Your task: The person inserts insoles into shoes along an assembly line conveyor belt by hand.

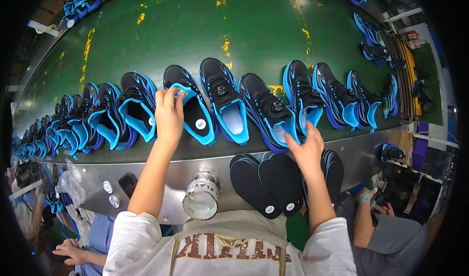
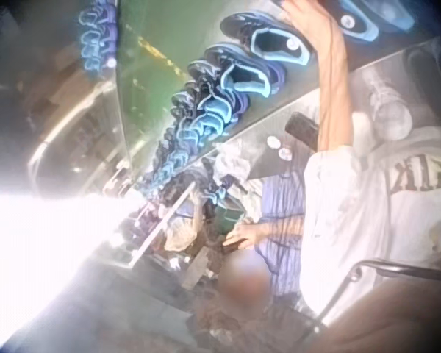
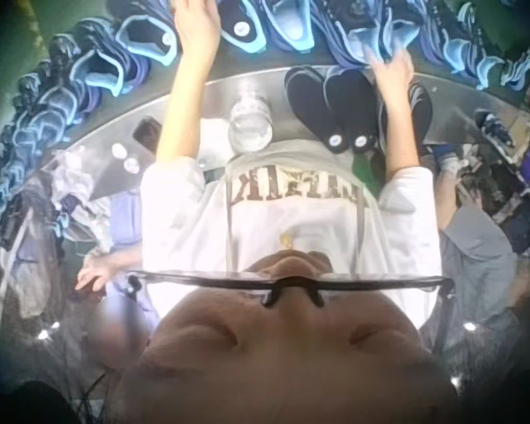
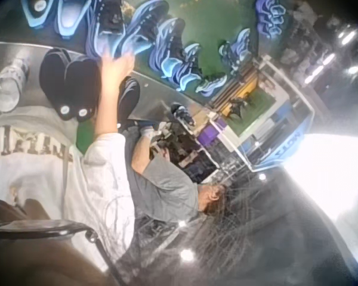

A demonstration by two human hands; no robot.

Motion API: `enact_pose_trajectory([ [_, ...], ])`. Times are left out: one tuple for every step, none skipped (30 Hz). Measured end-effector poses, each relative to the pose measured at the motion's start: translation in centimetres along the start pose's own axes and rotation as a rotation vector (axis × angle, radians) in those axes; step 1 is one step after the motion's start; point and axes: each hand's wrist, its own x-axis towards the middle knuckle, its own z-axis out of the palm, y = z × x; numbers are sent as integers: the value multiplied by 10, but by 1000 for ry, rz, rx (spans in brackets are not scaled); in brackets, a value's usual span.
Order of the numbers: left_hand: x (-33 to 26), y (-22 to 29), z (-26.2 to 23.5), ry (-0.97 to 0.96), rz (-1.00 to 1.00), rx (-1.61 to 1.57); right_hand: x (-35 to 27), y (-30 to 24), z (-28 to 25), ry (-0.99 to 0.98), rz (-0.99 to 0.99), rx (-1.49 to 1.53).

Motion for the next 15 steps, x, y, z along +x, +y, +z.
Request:
enact_pose_trajectory([
  [-1, 2, 1, -31, -98, -55, 11, 4, 2, -114, 72, -40],
  [-3, 1, 0, -23, -96, -38, 25, -1, 5, -237, 136, -72],
  [-6, -2, 0, 63, -97, -20, 42, -8, 6, -361, 172, -112],
  [-6, 0, 1, 151, -89, -21, 56, -11, -1, -469, 216, -159],
  [-7, 7, 4, 214, -51, -32, 64, 9, 7, -345, 93, -223],
  [-10, 7, 5, 222, -41, -23, 71, 16, 14, -242, 46, -265],
  [-13, 7, 8, 222, -22, 6, 84, 23, 12, -226, 79, -253],
  [-15, 5, 9, 222, -5, 42, 97, 20, 8, -216, 108, -239],
  [-16, 4, 8, 199, 13, 32, 108, 24, 5, -176, 100, -245],
  [-15, 4, 11, 221, 10, 16, 119, 30, -1, -133, 95, -254],
  [-13, 8, 11, 248, -33, -9, 127, 27, -9, -145, 135, -305],
  [-11, 13, 12, 274, -73, -40, 127, 28, -19, -84, 118, -267],
  [-6, 15, 10, 217, -172, -65, 122, 27, -26, 65, -31, -254],
  [-2, 15, 5, 217, -168, -64, 113, 27, -31, 207, -183, -241],
  [4, 11, -2, 110, -229, -41, 101, 21, -37, 211, -320, -174],
])
